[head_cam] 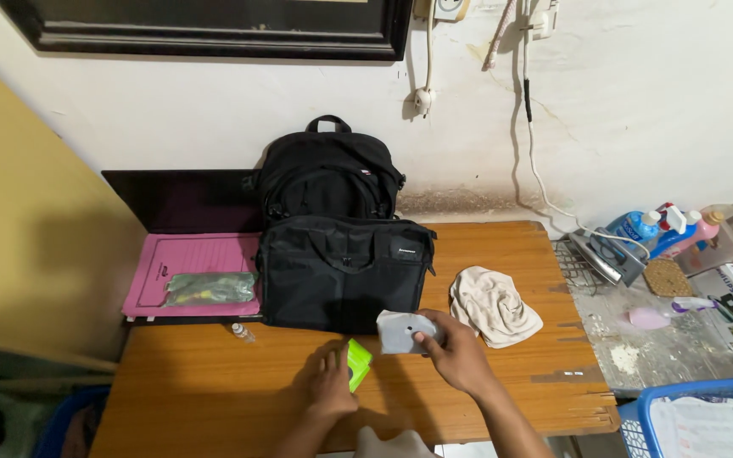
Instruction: Packing a computer mouse into a protective sleeve and then into a laptop bag
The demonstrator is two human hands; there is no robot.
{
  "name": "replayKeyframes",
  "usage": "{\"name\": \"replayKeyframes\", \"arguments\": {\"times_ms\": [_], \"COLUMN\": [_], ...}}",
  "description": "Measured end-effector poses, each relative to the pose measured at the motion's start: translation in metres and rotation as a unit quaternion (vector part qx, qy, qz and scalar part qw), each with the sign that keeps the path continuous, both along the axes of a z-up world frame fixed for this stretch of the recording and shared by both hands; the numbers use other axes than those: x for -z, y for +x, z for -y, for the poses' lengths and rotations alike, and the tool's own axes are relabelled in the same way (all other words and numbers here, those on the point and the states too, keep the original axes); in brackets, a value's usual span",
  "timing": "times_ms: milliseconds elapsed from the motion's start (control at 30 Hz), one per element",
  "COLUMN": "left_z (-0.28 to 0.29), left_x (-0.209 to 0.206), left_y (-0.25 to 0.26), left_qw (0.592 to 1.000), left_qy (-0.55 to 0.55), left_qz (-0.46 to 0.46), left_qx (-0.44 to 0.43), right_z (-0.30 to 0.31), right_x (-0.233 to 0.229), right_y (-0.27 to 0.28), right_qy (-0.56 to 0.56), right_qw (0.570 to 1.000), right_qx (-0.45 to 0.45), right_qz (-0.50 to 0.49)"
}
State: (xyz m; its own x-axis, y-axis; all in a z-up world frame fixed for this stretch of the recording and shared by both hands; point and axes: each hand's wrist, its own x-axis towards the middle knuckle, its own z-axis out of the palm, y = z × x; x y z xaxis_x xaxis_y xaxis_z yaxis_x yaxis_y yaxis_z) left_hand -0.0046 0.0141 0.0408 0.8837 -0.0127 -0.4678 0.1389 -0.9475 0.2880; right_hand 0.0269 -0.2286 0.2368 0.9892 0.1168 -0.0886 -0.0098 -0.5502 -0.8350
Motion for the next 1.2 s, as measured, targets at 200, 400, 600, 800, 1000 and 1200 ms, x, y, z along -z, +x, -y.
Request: {"name": "replayKeyframes", "arguments": {"times_ms": [200, 400, 600, 800, 1000, 1200], "left_z": [-0.005, -0.017, -0.029, -0.031, -0.023, -0.008], "left_x": [0.01, -0.016, -0.069, -0.152, -0.138, -0.161], "left_y": [0.0, -0.001, 0.003, -0.002, -0.013, -0.024], "left_qw": [0.993, 0.971, 0.901, 0.872, 0.834, 0.786], "left_qy": [-0.059, -0.176, -0.284, -0.303, -0.285, -0.392], "left_qz": [0.076, 0.148, 0.326, 0.384, 0.473, 0.477], "left_qx": [-0.063, -0.06, -0.02, -0.02, -0.001, 0.02], "right_z": [-0.003, -0.013, -0.009, -0.033, -0.043, -0.045], "right_x": [0.001, -0.017, -0.007, -0.04, -0.051, -0.043], "right_y": [0.0, 0.001, 0.005, -0.009, -0.019, -0.029], "right_qy": [-0.001, 0.026, 0.067, 0.28, 0.292, 0.283], "right_qw": [1.0, 0.999, 0.996, 0.954, 0.952, 0.955], "right_qx": [-0.011, 0.014, 0.041, 0.11, 0.094, 0.064], "right_qz": [0.016, -0.014, 0.049, -0.015, 0.017, 0.054]}}
